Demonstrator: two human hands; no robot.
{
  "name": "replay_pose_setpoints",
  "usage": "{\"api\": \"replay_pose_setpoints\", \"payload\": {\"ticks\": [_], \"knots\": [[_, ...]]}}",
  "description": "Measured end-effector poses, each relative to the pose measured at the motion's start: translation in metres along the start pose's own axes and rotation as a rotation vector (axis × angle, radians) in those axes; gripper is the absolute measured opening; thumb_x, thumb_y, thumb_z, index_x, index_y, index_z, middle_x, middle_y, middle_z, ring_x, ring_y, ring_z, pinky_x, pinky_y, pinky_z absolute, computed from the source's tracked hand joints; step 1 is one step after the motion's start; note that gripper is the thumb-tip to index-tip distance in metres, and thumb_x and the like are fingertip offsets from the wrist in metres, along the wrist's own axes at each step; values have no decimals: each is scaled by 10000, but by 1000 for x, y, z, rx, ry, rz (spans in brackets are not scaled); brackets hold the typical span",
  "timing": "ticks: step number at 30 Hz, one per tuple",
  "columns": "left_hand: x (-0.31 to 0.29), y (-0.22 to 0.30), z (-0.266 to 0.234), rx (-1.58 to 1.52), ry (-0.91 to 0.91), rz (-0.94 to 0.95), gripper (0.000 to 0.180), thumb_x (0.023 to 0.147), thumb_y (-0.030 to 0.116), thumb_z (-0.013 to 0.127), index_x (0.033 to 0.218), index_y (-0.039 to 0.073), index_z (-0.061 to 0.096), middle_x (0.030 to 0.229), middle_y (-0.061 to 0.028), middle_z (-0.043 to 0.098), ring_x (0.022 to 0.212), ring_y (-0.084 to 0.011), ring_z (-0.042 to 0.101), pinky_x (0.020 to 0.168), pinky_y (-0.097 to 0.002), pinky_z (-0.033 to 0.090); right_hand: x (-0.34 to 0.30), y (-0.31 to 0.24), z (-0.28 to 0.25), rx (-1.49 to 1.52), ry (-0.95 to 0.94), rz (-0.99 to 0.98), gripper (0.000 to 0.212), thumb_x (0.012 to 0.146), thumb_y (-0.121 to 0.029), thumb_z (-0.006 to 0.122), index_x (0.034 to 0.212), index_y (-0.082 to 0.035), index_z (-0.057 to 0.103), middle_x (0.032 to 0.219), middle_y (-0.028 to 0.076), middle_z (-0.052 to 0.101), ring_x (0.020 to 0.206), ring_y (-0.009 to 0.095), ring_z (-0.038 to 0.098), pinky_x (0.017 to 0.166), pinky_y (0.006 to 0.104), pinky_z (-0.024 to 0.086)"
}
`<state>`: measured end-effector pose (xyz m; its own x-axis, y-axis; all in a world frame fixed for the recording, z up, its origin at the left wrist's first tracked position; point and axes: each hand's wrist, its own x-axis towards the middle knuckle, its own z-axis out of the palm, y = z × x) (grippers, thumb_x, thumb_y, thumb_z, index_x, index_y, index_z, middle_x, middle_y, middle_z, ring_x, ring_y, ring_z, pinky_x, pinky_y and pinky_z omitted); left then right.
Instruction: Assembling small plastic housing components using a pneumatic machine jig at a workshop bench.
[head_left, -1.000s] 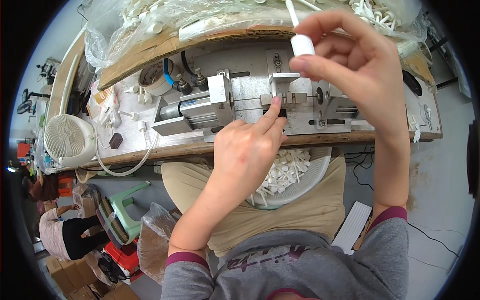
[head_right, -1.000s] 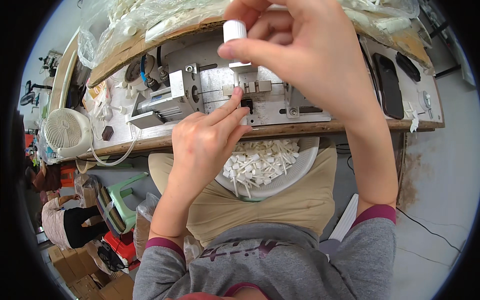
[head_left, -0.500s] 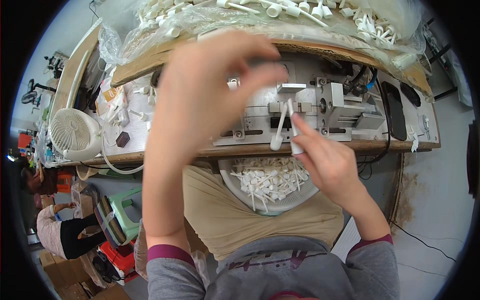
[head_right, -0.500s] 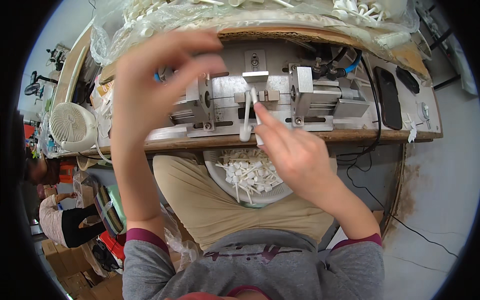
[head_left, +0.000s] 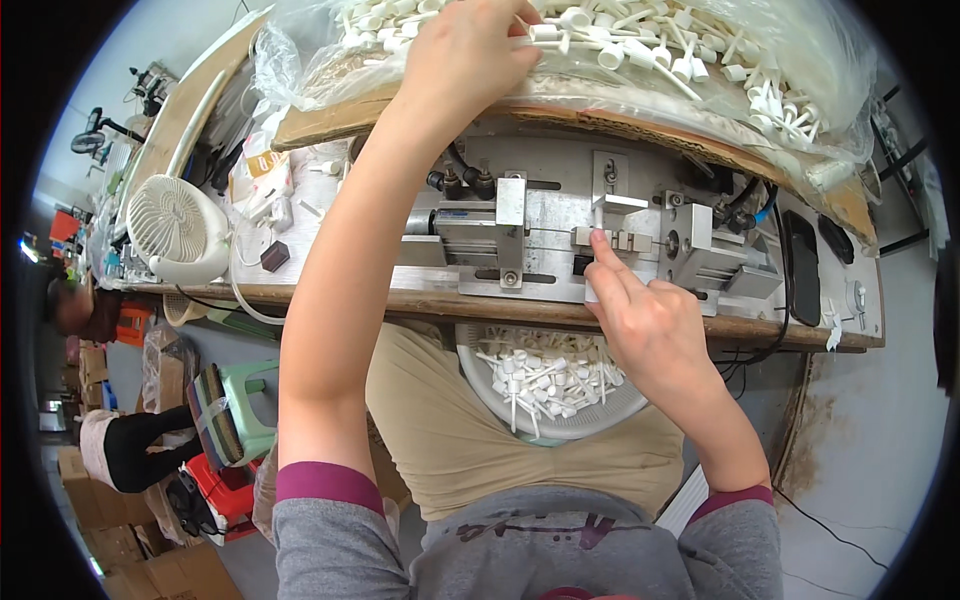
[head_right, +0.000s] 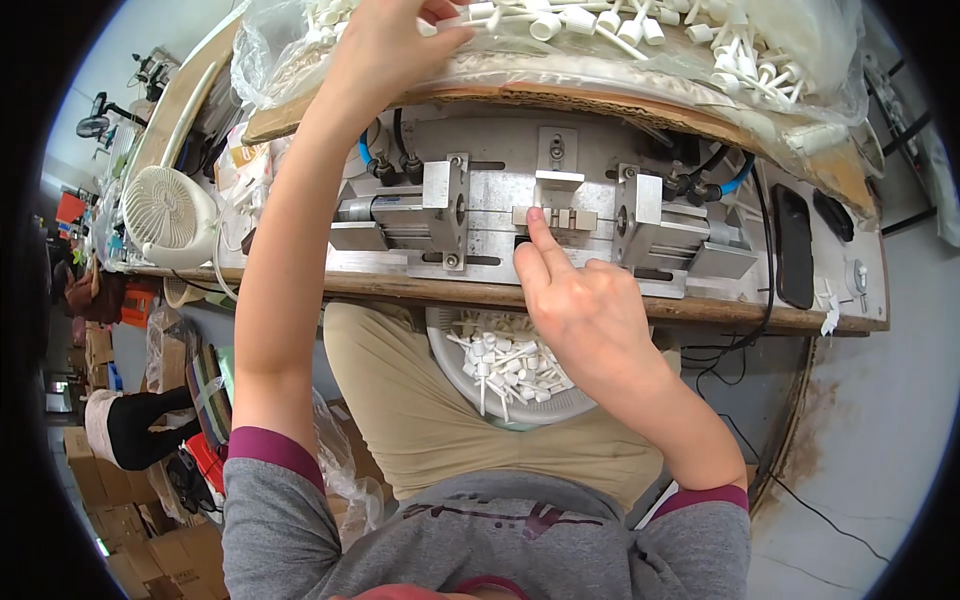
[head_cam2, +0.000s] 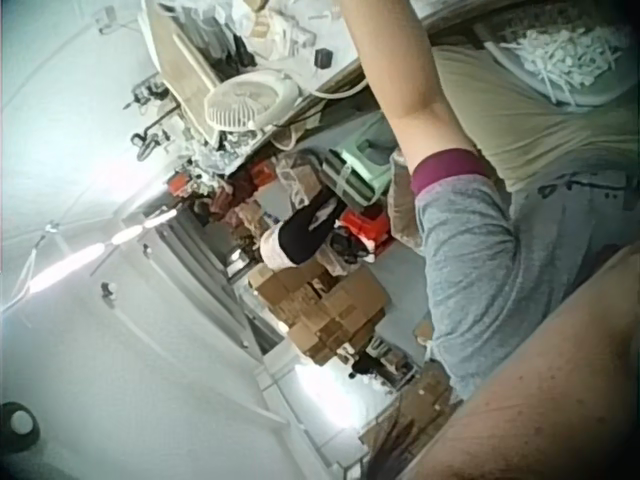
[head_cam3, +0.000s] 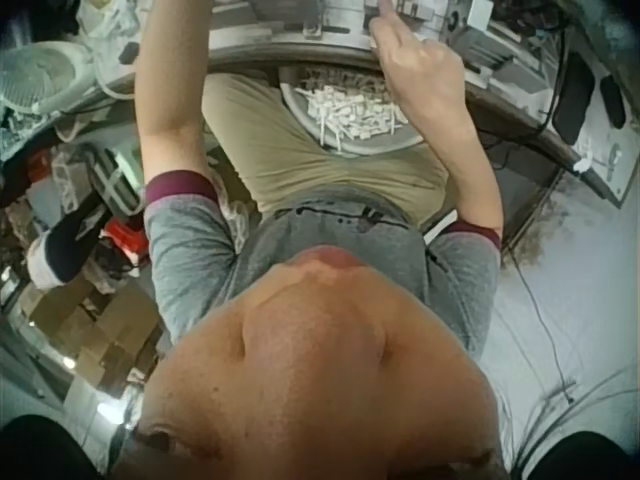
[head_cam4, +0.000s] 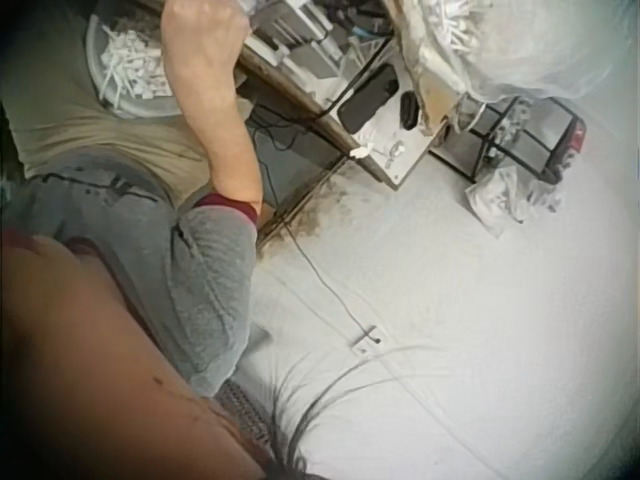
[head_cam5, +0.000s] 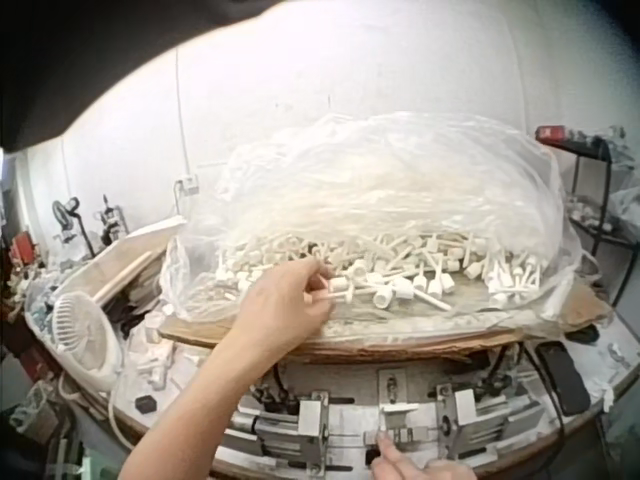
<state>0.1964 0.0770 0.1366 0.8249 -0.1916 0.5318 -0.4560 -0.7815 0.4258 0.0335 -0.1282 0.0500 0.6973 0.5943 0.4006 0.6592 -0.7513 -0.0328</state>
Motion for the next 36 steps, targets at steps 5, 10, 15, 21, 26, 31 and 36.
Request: {"api": "replay_pose_setpoints", "payload": {"ticks": [5,10,15,21,26,31,36], "knots": [[-49,21,-28,-270,91,13,200,848,111,760,1014,2,738,1004,-97,696,756,-162,654,707,-263,514,4,4,-20,158,-131,51,312,788,-144,773,1041,-27,634,1229,152,695,633,264,668,584,310,535],[-110,44,-37,-356,7,16,247,784,79,844,1004,16,751,1103,-41,627,749,-83,637,659,-196,552,45,38,-46,400,269,130,264,826,-147,766,1049,-39,676,1051,112,723,690,210,682,631,310,542],[-154,66,-9,-289,-118,162,325,754,35,824,1064,28,729,1286,-106,668,927,-176,718,706,-293,597,114,117,-52,-53,513,-98,292,840,-52,718,1118,7,651,988,168,704,858,254,699,771,349,547],[-186,56,39,52,-154,265,286,781,149,797,1049,70,735,1265,-69,693,624,-211,661,594,-301,535,140,106,-36,211,158,188,198,835,-45,682,1018,29,680,1047,220,680,890,326,692,837,402,528],[-178,64,40,78,-159,258,263,754,143,805,1003,79,747,1212,-59,719,561,-208,632,575,-305,521,113,89,-51,180,244,42,166,850,-45,673,974,65,678,946,190,665,807,296,678,778,383,535],[-174,63,40,40,-184,235,255,746,151,812,982,79,748,1204,-66,721,573,-218,645,577,-313,524,86,60,-75,413,188,190,181,844,-60,722,983,49,684,896,144,680,776,231,666,707,341,526],[-166,56,24,-45,-294,232,314,766,213,827,1039,79,747,1148,-79,736,617,-205,680,583,-309,538,38,53,-58,626,216,181,283,794,-15,783,1058,-11,681,1000,53,700,851,112,671,688,218,509]]}}
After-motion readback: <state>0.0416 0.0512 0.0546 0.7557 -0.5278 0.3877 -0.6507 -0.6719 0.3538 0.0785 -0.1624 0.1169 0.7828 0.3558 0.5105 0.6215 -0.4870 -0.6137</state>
